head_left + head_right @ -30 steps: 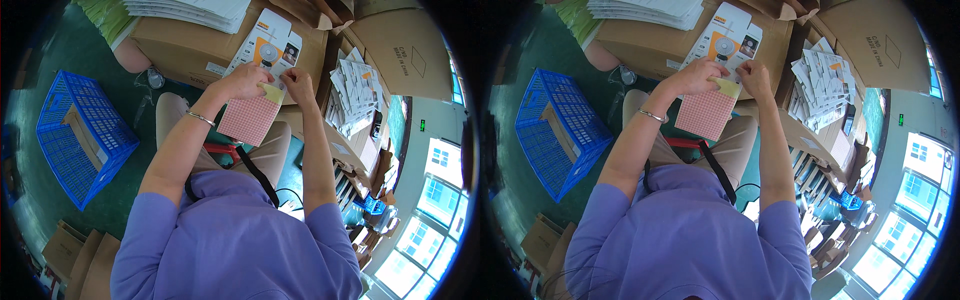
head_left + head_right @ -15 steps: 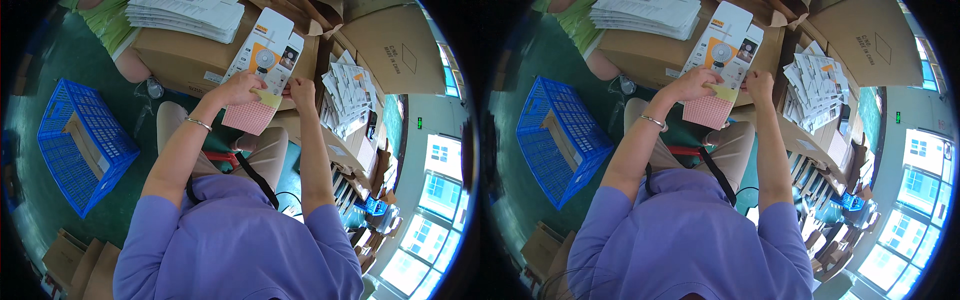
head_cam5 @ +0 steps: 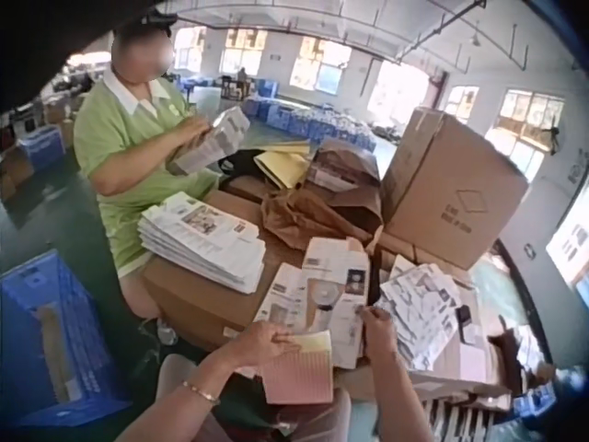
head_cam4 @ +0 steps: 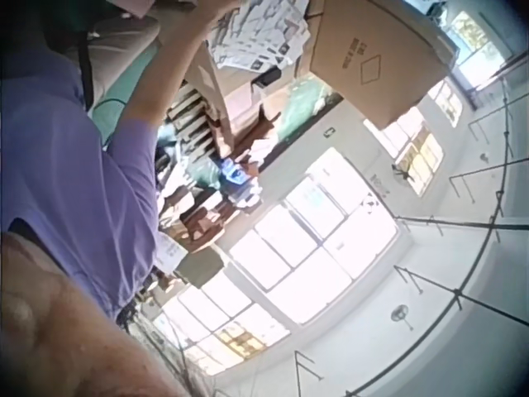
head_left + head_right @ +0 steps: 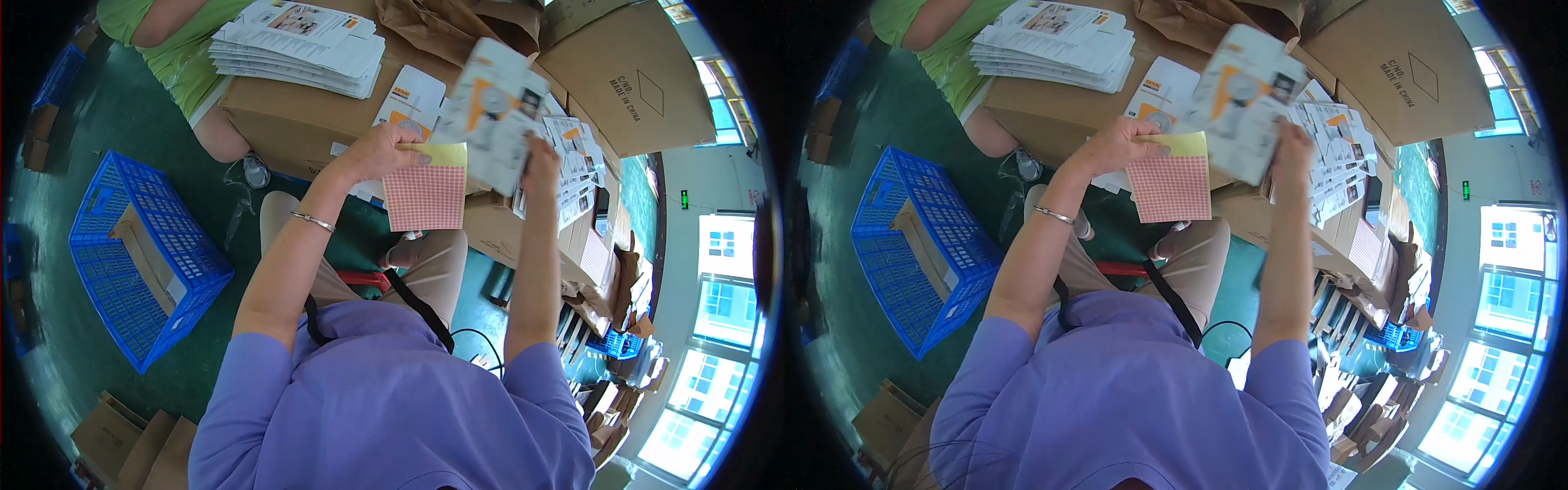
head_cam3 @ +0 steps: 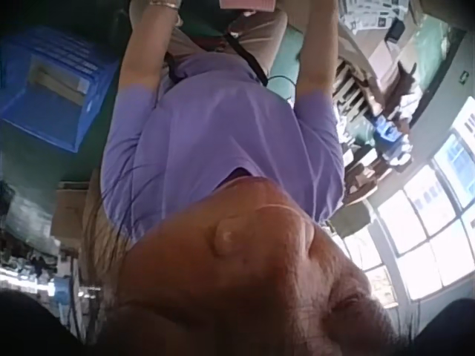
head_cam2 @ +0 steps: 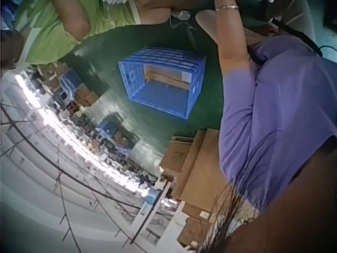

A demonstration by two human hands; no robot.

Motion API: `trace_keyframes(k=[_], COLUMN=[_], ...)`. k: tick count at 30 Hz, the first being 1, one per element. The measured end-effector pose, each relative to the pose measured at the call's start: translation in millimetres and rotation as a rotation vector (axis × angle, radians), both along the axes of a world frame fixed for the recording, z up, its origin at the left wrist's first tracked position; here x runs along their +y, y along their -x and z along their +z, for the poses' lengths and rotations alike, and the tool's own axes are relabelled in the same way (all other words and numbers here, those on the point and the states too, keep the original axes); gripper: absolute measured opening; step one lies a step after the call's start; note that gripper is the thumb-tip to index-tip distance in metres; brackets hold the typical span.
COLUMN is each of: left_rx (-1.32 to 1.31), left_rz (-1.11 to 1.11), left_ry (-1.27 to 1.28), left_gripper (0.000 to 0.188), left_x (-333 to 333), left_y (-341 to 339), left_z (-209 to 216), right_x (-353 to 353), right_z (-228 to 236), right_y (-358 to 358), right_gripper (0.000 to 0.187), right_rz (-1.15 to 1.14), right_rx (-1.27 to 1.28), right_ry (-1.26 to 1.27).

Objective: Peeling small yellow stickers from a sheet and applying them to specific locations on instruction manuals.

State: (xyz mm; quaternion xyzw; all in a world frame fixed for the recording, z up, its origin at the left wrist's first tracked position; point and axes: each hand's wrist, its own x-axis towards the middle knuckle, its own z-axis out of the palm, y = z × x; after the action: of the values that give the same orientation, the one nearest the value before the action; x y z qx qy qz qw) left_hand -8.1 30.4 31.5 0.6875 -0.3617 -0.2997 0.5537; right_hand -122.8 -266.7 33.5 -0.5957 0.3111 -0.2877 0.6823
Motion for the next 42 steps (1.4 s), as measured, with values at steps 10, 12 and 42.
trace_keyframes(k=[10,12,42], left_rx=[0.181,0.137,0.094], left_rz=[0.002,0.046,-0.002], left_ry=[0.038,0.053,0.064], left_gripper=[0.022,0.022,0.025], left_x=[-8,-7,-6], left_y=[3,6,2], left_z=[-8,-7,-18], right_x=[-64,37,156], right_z=[26,26,4], right_y=[65,44,17], right_gripper=[0.024,0.011,0.012], right_rz=[-0.32,0.017,0.306], right_rx=[0.278,0.179,0.052], right_ry=[1.198,1.036,1.043])
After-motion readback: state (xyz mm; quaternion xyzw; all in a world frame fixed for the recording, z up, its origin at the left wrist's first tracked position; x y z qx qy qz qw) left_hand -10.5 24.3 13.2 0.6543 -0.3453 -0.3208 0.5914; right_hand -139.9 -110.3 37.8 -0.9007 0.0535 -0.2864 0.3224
